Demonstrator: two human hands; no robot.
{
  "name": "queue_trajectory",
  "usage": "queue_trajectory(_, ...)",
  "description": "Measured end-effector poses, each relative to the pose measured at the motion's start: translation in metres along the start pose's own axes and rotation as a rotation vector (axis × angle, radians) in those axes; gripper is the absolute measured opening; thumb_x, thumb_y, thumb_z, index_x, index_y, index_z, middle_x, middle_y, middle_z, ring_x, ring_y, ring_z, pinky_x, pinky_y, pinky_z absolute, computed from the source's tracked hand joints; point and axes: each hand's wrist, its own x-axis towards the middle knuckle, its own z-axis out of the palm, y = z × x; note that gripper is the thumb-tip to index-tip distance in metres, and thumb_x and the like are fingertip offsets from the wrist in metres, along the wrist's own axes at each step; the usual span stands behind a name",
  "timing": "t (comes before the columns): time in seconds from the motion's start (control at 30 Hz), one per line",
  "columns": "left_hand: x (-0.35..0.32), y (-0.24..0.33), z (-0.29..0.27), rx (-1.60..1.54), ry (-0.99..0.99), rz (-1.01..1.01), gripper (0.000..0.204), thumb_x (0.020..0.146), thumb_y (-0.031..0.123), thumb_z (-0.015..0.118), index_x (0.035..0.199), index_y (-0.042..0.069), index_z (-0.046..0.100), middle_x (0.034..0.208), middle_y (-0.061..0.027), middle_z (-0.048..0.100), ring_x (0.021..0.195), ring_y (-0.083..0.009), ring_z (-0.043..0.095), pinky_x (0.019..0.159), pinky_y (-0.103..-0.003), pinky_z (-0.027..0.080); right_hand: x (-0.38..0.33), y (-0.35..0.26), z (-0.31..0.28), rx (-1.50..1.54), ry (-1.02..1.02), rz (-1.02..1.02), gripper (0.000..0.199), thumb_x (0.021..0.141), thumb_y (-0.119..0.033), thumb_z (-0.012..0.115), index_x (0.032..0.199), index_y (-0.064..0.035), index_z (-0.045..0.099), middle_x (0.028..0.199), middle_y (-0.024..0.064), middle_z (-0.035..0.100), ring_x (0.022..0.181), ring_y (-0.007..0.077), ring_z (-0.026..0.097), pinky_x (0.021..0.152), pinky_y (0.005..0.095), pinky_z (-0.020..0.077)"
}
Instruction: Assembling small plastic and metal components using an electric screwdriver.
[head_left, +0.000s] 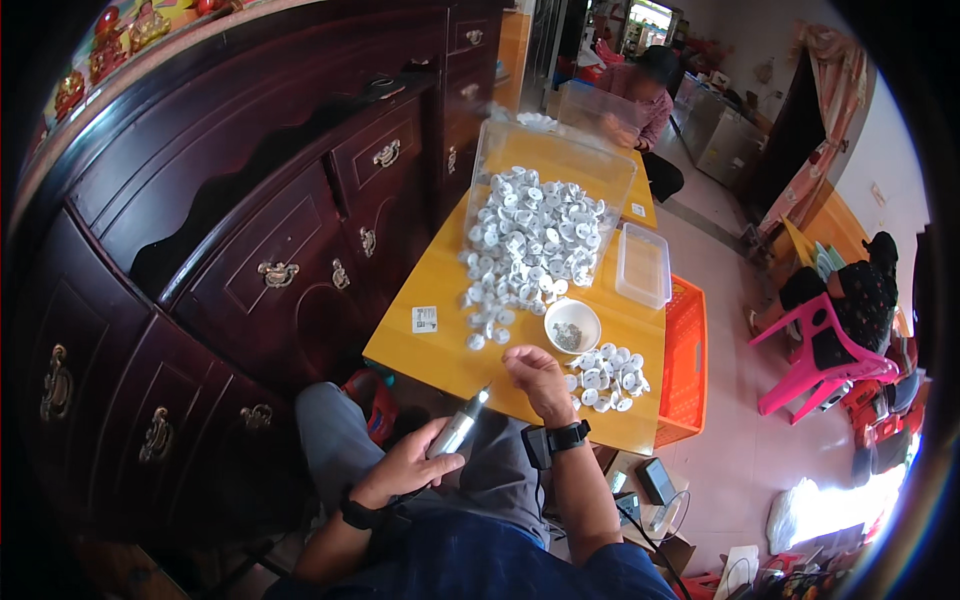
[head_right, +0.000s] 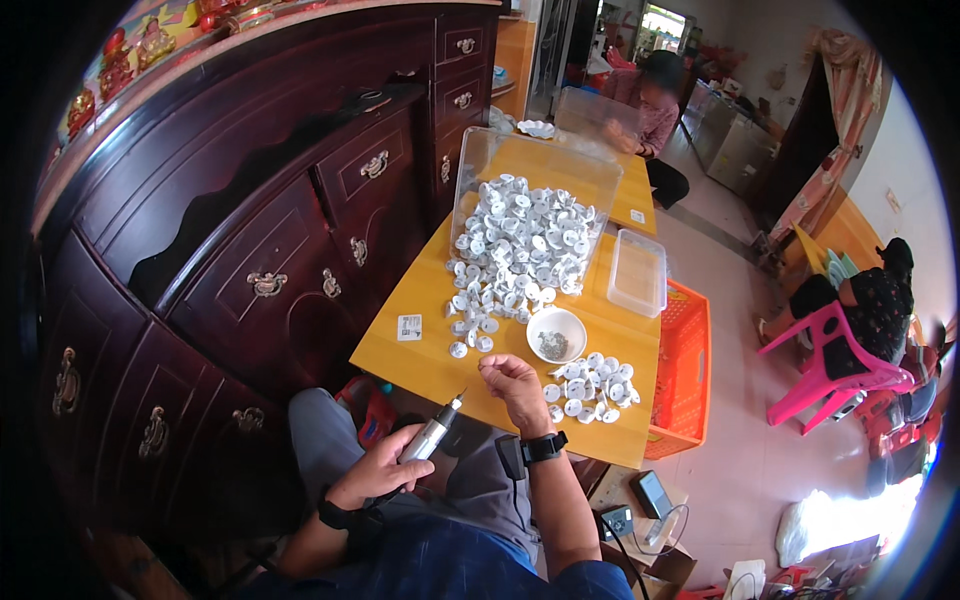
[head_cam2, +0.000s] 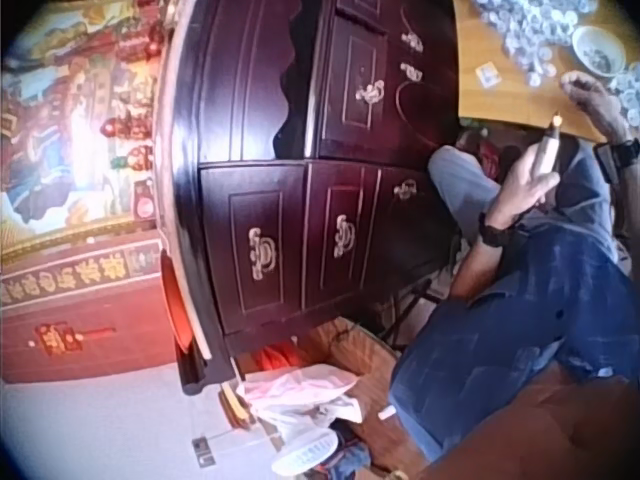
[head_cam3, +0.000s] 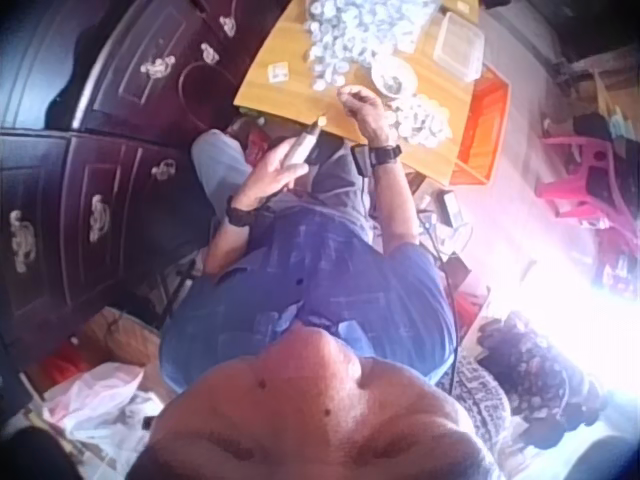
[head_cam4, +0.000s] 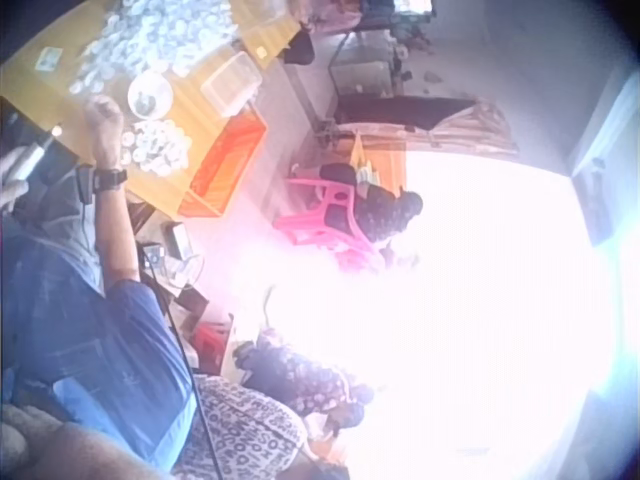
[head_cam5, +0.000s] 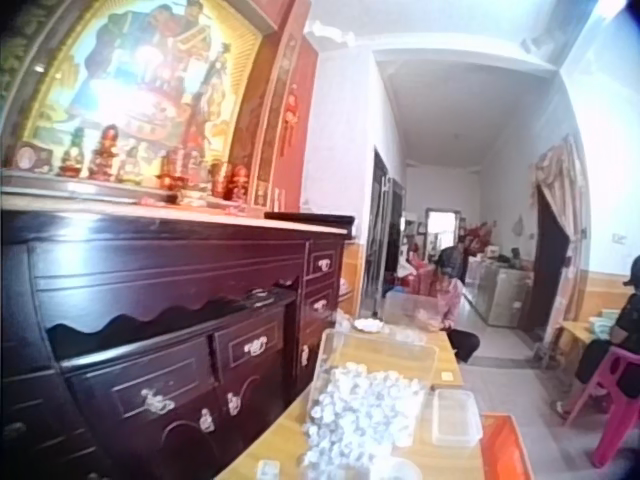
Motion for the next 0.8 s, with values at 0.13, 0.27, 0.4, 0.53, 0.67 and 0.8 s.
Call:
queue_trajectory(0.13,-0.002,-0.002,-0.002,0.030,0.018,0.014,0.060,0.094,0.023,0.072,0.142,0.000,0.043,0.088,-0.0017,0.061,0.061,-0.0054,0.055,0.055,-0.022,0.048,0.000,0.007,-0.001,-0.043,-0.069,0.072,0.014,0.092,-0.006,0.071,0.107,-0.0077,0.070,0.091,-0.0034,0.071,0.074,0.0038,0.060,0.065,0.0186,0.0464)
queue_trajectory(0.27,-0.002,-0.001,-0.003,0.026,0.007,-0.003,0.060,0.095,0.015,0.070,0.145,-0.001,0.039,0.086,-0.0007,0.055,0.061,-0.0064,0.054,0.054,-0.022,0.047,0.004,0.013,-0.005,0.004,-0.158,0.075,0.018,0.090,-0.003,0.073,0.106,-0.0078,0.068,0.095,-0.0004,0.073,0.080,0.0052,0.065,0.068,0.0185,0.0477)
queue_trajectory(0.4,-0.002,-0.001,-0.003,0.020,0.011,-0.020,0.060,0.095,0.016,0.070,0.145,0.000,0.039,0.085,-0.0007,0.055,0.060,-0.0066,0.054,0.054,-0.022,0.047,0.007,0.014,-0.008,0.036,-0.214,0.077,0.019,0.089,-0.002,0.074,0.106,-0.0072,0.067,0.097,0.0023,0.074,0.082,0.0065,0.067,0.069,0.0191,0.0488)
queue_trajectory(0.53,-0.002,-0.001,-0.003,0.022,0.011,-0.019,0.060,0.095,0.015,0.070,0.144,0.000,0.040,0.085,-0.0008,0.055,0.060,-0.0067,0.054,0.054,-0.022,0.047,0.007,0.011,-0.006,0.030,-0.257,0.083,0.018,0.090,0.000,0.072,0.106,-0.0060,0.067,0.099,0.0041,0.074,0.084,0.0072,0.067,0.071,0.0190,0.0494)
queue_trajectory(0.67,0.001,-0.004,-0.004,0.020,0.003,-0.027,0.059,0.095,0.015,0.070,0.144,0.000,0.040,0.085,-0.0006,0.055,0.061,-0.0065,0.054,0.054,-0.022,0.047,0.007,0.009,-0.006,0.000,-0.296,0.073,0.018,0.090,0.000,0.072,0.107,-0.0050,0.068,0.099,0.0052,0.074,0.089,0.0082,0.068,0.073,0.0195,0.0499)
queue_trajectory(0.8,0.001,-0.004,-0.004,0.025,-0.001,-0.031,0.059,0.096,0.015,0.069,0.144,0.000,0.040,0.086,-0.0005,0.054,0.061,-0.0062,0.054,0.054,-0.022,0.047,0.009,0.008,-0.007,0.023,-0.346,0.107,0.017,0.090,0.000,0.072,0.106,-0.0044,0.068,0.099,0.0054,0.074,0.090,0.0094,0.068,0.076,0.0208,0.0512)
